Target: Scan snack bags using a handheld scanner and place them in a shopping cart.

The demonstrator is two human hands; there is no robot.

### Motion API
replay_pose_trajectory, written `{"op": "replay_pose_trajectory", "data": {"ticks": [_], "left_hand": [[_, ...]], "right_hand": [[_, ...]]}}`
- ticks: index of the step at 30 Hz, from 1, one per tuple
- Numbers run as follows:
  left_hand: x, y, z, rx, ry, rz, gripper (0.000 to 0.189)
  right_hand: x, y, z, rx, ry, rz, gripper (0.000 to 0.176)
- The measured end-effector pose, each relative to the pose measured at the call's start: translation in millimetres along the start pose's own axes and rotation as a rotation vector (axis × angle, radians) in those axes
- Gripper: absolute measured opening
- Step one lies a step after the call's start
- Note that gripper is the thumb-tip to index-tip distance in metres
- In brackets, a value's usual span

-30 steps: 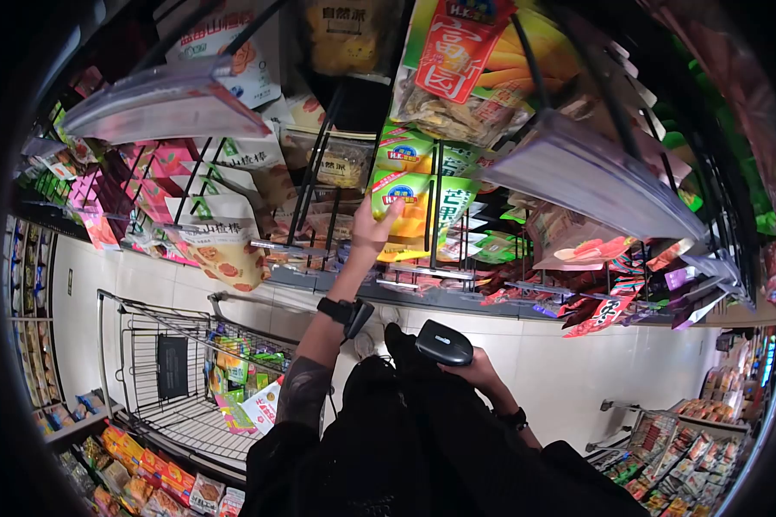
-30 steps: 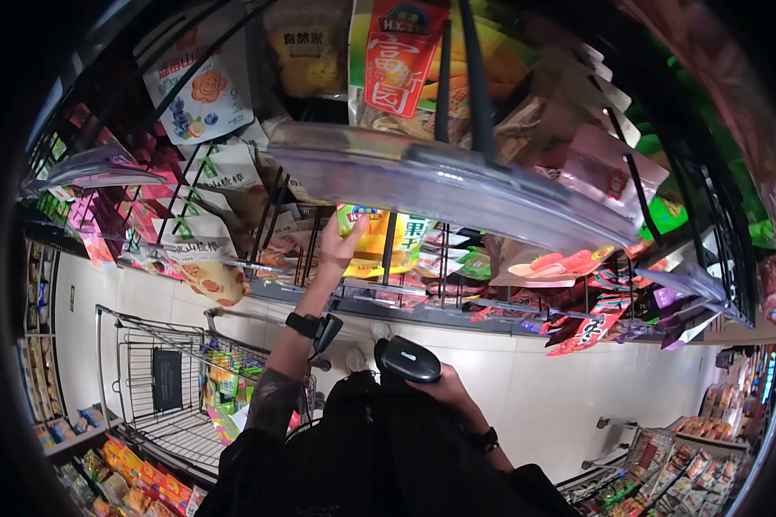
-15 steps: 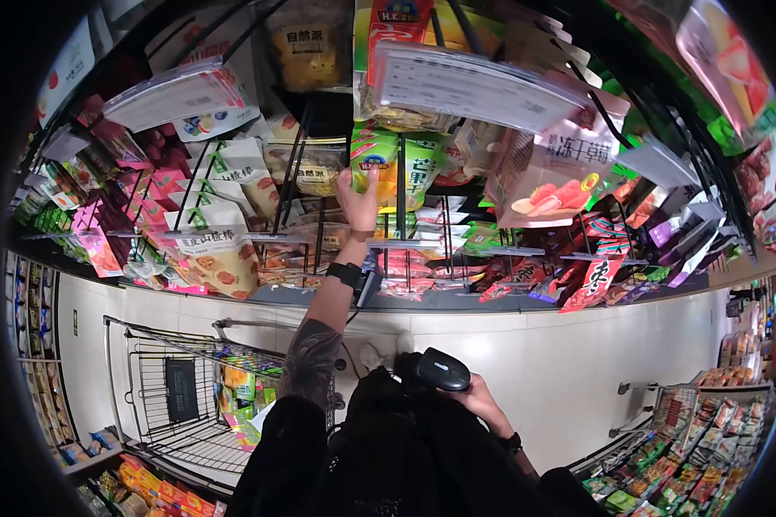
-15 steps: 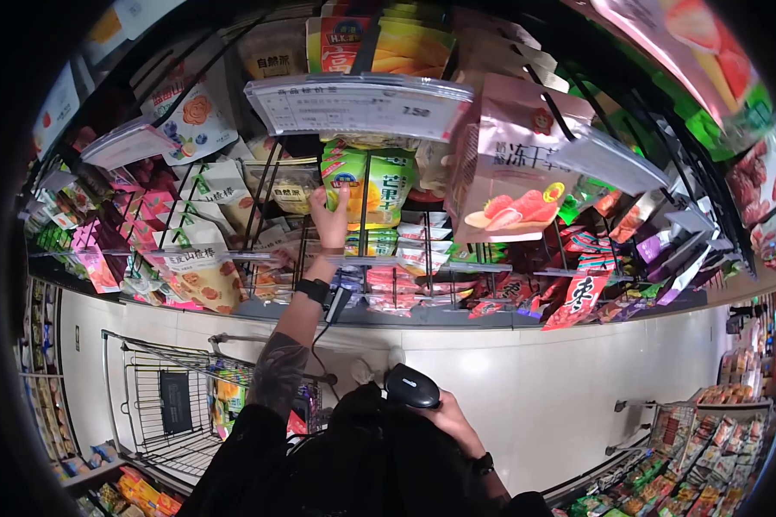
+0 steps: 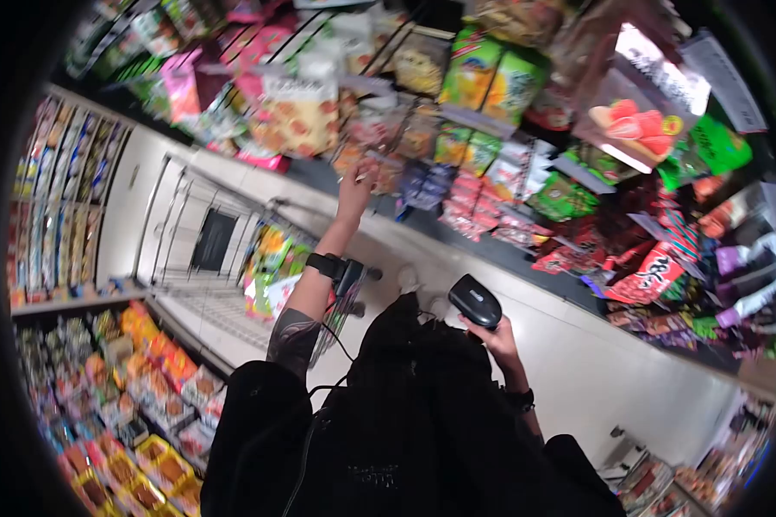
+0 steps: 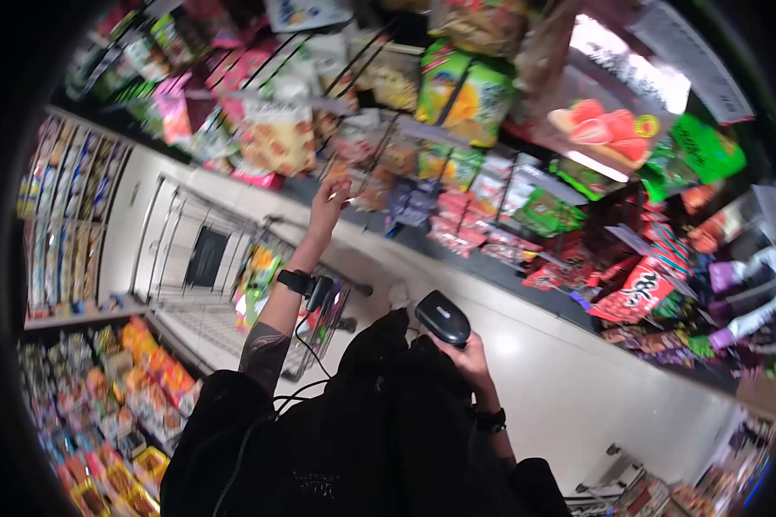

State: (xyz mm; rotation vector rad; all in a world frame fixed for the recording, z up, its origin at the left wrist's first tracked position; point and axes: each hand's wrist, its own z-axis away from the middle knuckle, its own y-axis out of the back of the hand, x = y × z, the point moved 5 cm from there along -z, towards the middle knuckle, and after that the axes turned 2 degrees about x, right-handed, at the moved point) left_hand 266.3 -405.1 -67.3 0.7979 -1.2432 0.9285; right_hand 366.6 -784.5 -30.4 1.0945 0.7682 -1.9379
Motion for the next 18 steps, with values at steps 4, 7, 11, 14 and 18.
{"op": "replay_pose_trajectory", "data": {"ticks": [4, 7, 11, 14, 18], "left_hand": [[-39.6, 123.7, 63.1, 0.297, 0.057, 0.072, 0.039], [-68.3, 219.5, 122.7, 0.557, 0.199, 0.051, 0.040], [-112.8, 308.4, 206.5, 0.814, 0.301, 0.302, 0.028], [-170.8, 358.7, 244.6, 0.851, 0.375, 0.392, 0.015], [-234.6, 396.1, 260.5, 0.856, 0.491, 0.331, 0.009]], "right_hand": [[44.7, -4.1, -9.7, -0.135, -0.025, 0.082, 0.018], [31.6, -19.8, -4.0, -0.183, -0.046, 0.183, 0.020], [30.9, -34.0, -4.4, -0.229, 0.071, 0.217, 0.021], [36.3, -42.2, -6.3, -0.211, 0.037, 0.207, 0.020], [36.6, -63.5, -7.8, -0.185, -0.057, 0.109, 0.018]]}}
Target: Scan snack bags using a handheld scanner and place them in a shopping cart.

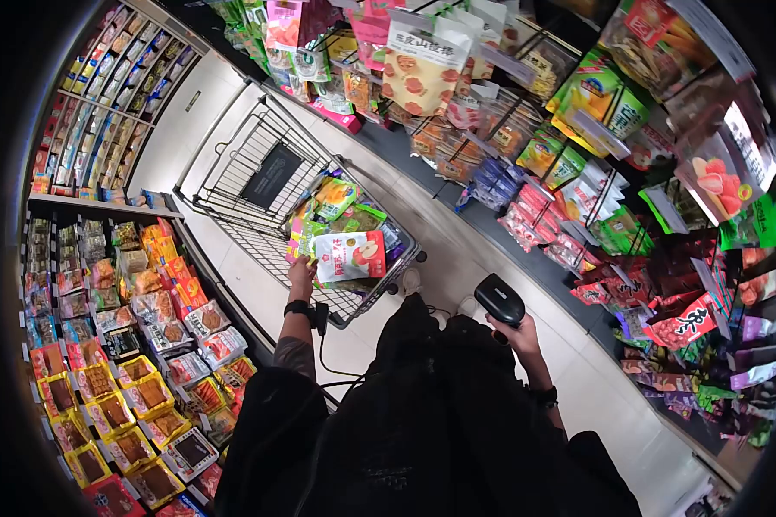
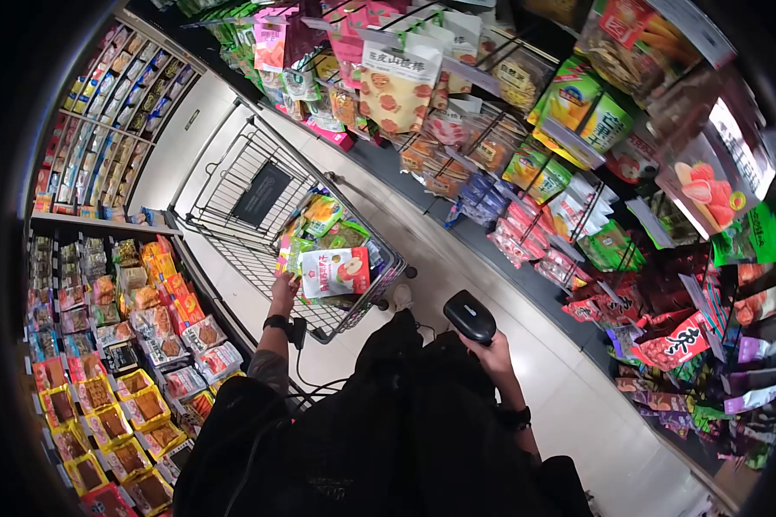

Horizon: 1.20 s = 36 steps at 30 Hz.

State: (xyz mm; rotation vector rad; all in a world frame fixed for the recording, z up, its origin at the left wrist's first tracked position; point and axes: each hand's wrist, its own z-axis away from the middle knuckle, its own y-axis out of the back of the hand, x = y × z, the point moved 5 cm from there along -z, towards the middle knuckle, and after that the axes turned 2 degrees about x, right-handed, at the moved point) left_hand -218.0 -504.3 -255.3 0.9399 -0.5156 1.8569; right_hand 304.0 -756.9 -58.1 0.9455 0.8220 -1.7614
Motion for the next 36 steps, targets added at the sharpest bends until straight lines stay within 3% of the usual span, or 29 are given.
{"op": "replay_pose_trajectory", "data": {"ticks": [1, 6, 10, 13, 14, 18, 21, 24, 26, 29, 30, 34, 36], "left_hand": [[-6.8, 2.7, -13.9, -0.037, 0.014, -0.039, 0.008], [-3.5, -25.4, -44.9, -0.045, 0.169, 0.042, 0.041], [-1.6, -58.9, -77.7, -0.116, 0.170, 0.000, 0.041], [-8.8, -77.9, -98.1, -0.125, 0.235, -0.038, 0.041], [-11.9, -82.5, -102.5, -0.125, 0.247, -0.052, 0.041], [-23.5, -97.6, -127.0, -0.130, 0.316, -0.066, 0.048], [-35.5, -103.2, -145.2, -0.155, 0.357, -0.019, 0.055], [-46.3, -107.6, -163.7, -0.202, 0.352, 0.035, 0.065], [-56.3, -110.4, -168.4, -0.208, 0.394, 0.150, 0.070], [-78.6, -108.3, -188.3, -0.221, 0.428, 0.243, 0.068], [-78.4, -108.4, -186.0, -0.183, 0.401, 0.173, 0.055], [-75.4, -114.3, -190.5, -0.353, 0.425, 0.231, 0.025], [-80.9, -111.5, -198.9, -0.333, 0.381, 0.140, 0.024]], "right_hand": [[-1.9, -6.0, -2.3, 0.006, -0.005, -0.022, 0.018], [-11.1, -48.1, -11.4, 0.050, -0.066, 0.100, 0.023], [-6.2, -83.4, -18.9, 0.127, -0.173, 0.243, 0.020], [6.5, -102.9, -20.8, 0.146, -0.089, 0.301, 0.027], [16.0, -104.3, -20.9, 0.138, -0.106, 0.361, 0.036], [12.7, -123.0, -11.4, 0.176, -0.209, 0.471, 0.044], [22.1, -128.1, -3.1, 0.248, -0.290, 0.342, 0.043], [21.1, -137.6, 0.0, 0.335, -0.289, 0.335, 0.024], [20.7, -142.1, 2.0, 0.353, -0.310, 0.338, 0.024], [23.8, -146.1, 1.9, 0.366, -0.325, 0.345, 0.024], [23.6, -147.9, -0.9, 0.367, -0.326, 0.347, 0.025], [21.2, -151.5, -4.0, 0.295, -0.430, 0.420, 0.041], [25.3, -153.3, -5.0, 0.265, -0.391, 0.452, 0.041]]}}
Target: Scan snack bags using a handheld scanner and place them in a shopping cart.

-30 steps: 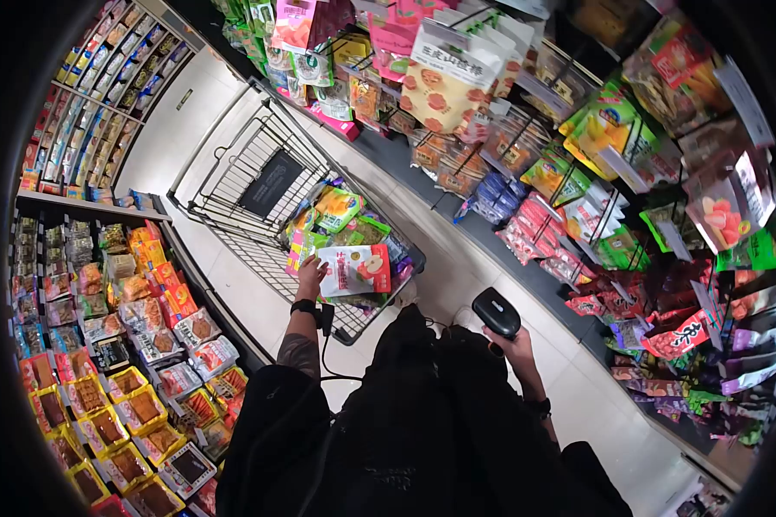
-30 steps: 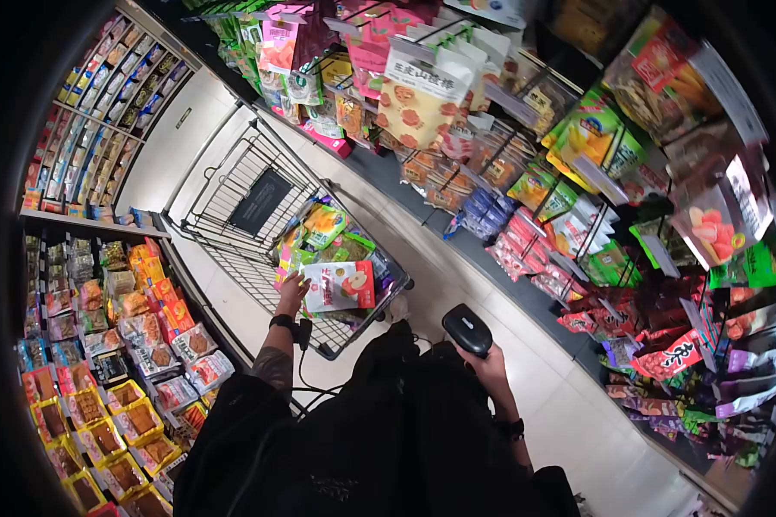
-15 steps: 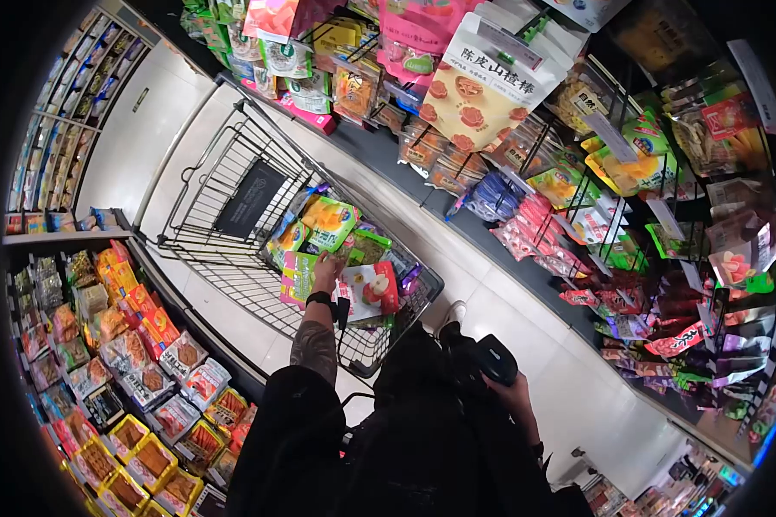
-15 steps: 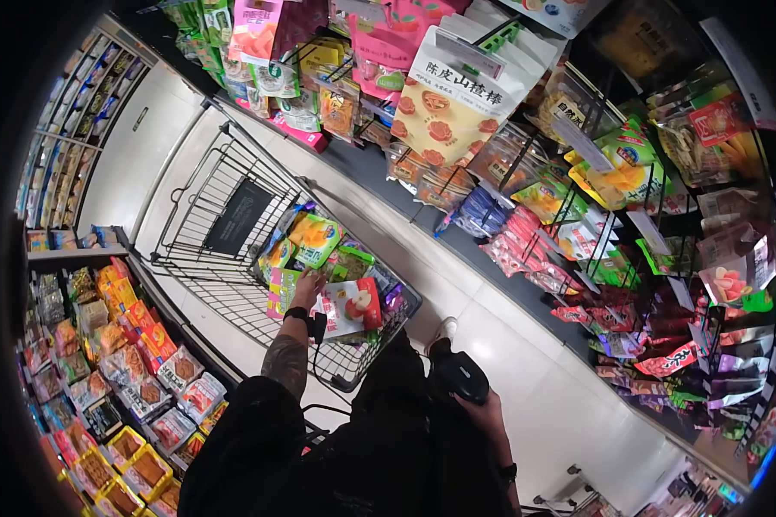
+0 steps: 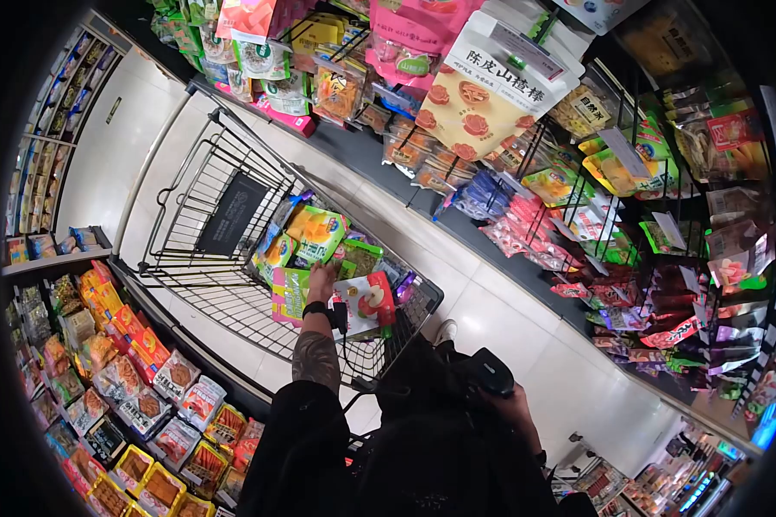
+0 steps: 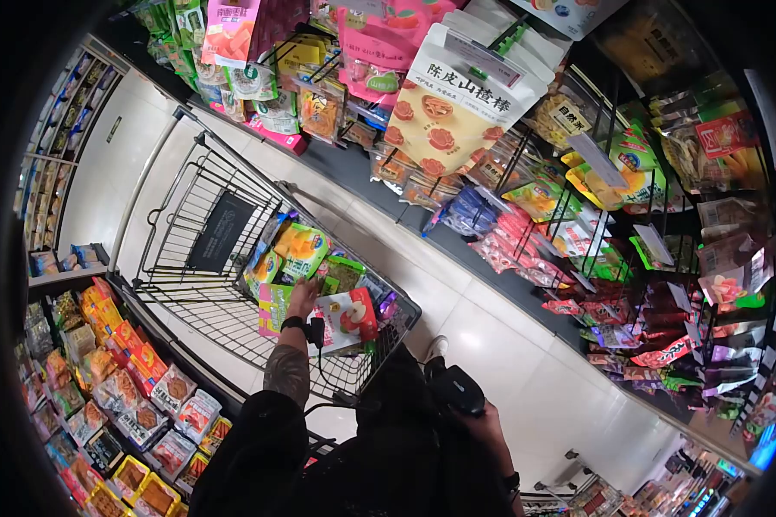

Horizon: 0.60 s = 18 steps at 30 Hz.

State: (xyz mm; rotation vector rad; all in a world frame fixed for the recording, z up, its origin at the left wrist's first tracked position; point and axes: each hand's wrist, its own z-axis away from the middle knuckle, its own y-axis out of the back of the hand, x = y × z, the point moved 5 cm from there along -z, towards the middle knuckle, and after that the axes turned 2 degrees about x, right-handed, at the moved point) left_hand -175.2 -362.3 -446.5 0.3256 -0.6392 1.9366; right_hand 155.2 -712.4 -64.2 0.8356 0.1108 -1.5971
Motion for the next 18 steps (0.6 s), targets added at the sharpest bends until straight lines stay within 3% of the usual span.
{"op": "replay_pose_trajectory", "data": {"ticks": [1, 4, 7, 8, 11, 12, 15, 16, 18], "left_hand": [[-1.8, 3.0, -5.8, 0.017, -0.017, -0.047, 0.024], [3.5, 7.8, -15.7, 0.244, -0.271, -0.450, 0.056], [29.9, -2.9, 10.2, 0.431, -0.529, -0.905, 0.048], [36.3, -4.6, 15.6, 0.453, -0.605, -0.901, 0.035], [67.9, -20.6, 46.5, 0.456, -0.730, -1.066, 0.028], [71.2, -16.3, 42.5, 0.479, -0.759, -1.032, 0.023], [75.2, -9.2, 25.2, 0.417, -0.861, -0.810, 0.011], [84.9, -12.5, 31.1, 0.461, -0.770, -0.878, 0.006], [112.2, -32.1, 67.1, 0.488, -0.889, -0.915, 0.006]], "right_hand": [[-0.5, -0.1, -0.6, 0.006, 0.012, -0.003, 0.041], [-12.1, 0.0, 2.1, 0.017, 0.032, 0.009, 0.042], [-23.8, -0.8, 4.7, 0.015, 0.011, 0.025, 0.044], [-21.7, 0.2, 3.9, 0.008, -0.004, 0.016, 0.045], [-22.3, 0.3, 8.1, -0.032, -0.085, -0.024, 0.049], [-23.8, 1.4, 8.5, -0.038, -0.113, -0.042, 0.050], [-6.5, 7.2, 4.9, 0.048, 0.135, 0.025, 0.052], [-13.5, 7.0, 7.3, 0.017, 0.066, 0.087, 0.050], [4.9, 4.5, 1.7, -0.017, -0.018, -0.068, 0.048]]}}
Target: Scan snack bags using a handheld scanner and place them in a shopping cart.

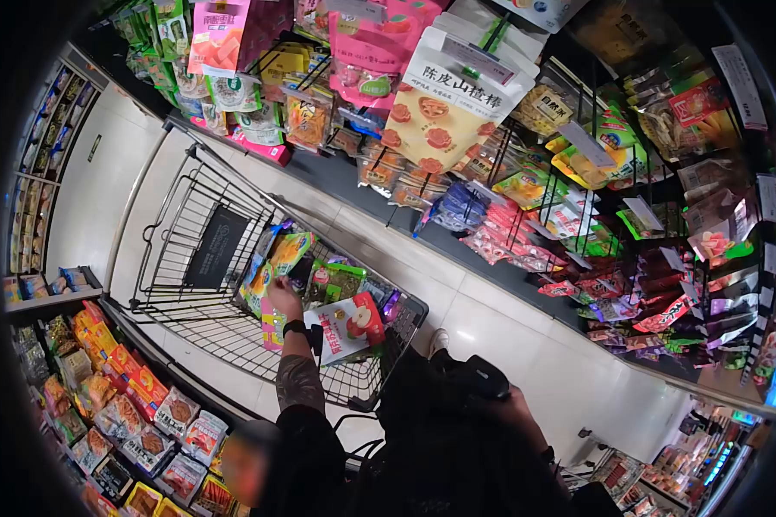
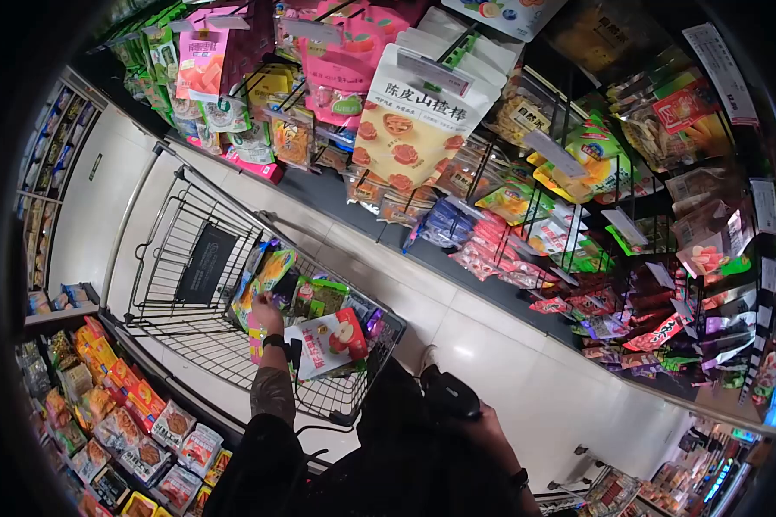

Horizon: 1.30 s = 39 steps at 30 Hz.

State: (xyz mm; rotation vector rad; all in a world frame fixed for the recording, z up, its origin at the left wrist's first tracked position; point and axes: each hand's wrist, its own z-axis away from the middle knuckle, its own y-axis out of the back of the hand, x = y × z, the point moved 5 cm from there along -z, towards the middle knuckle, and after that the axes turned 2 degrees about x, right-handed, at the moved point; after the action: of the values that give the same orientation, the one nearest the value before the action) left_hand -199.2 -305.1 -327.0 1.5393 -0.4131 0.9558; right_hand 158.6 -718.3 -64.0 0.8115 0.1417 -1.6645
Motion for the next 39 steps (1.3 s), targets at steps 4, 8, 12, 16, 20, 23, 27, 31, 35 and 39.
{"op": "replay_pose_trajectory", "data": {"ticks": [4, 8, 12, 16, 20, 23, 27, 31, 35, 39], "left_hand": [[64.9, 45.6, -11.3, 0.205, -0.316, -0.182, 0.010], [124.3, 97.6, -5.3, 0.062, -0.415, 0.086, 0.014], [177.2, 148.8, 13.0, 0.043, -0.450, 0.133, 0.017], [241.5, 186.4, 33.7, 0.117, -0.451, 0.265, 0.022], [278.5, 192.0, 47.7, 0.041, -0.362, 0.584, 0.025], [317.1, 190.0, 69.5, -0.021, -0.348, 0.725, 0.026], [351.4, 181.2, 96.9, -0.082, -0.328, 0.764, 0.028], [393.1, 164.2, 138.2, -0.101, -0.308, 0.773, 0.027], [444.9, 145.0, 176.6, -0.084, -0.286, 0.808, 0.023], [483.6, 121.8, 202.6, -0.161, -0.357, 0.830, 0.023]], "right_hand": [[-11.1, -4.3, -9.7, 0.028, 0.009, -0.028, 0.041], [-40.1, -10.0, -14.0, -0.003, 0.079, -0.001, 0.039], [-75.1, -15.5, -10.9, -0.071, 0.183, -0.030, 0.034], [-122.2, -14.6, -0.5, -0.118, 0.189, -0.107, 0.033], [-151.3, -7.3, 3.0, -0.140, 0.427, -0.075, 0.032], [-184.5, 3.9, 16.4, -0.195, 0.543, -0.052, 0.033], [-194.7, 23.1, 17.0, -0.239, 0.679, -0.008, 0.035], [-186.8, 54.7, 3.4, -0.265, 0.802, 0.002, 0.035], [-173.1, 104.9, -25.4, -0.189, 0.829, 0.044, 0.037], [-170.3, 169.1, -39.3, -0.174, 0.834, -0.050, 0.038]]}}
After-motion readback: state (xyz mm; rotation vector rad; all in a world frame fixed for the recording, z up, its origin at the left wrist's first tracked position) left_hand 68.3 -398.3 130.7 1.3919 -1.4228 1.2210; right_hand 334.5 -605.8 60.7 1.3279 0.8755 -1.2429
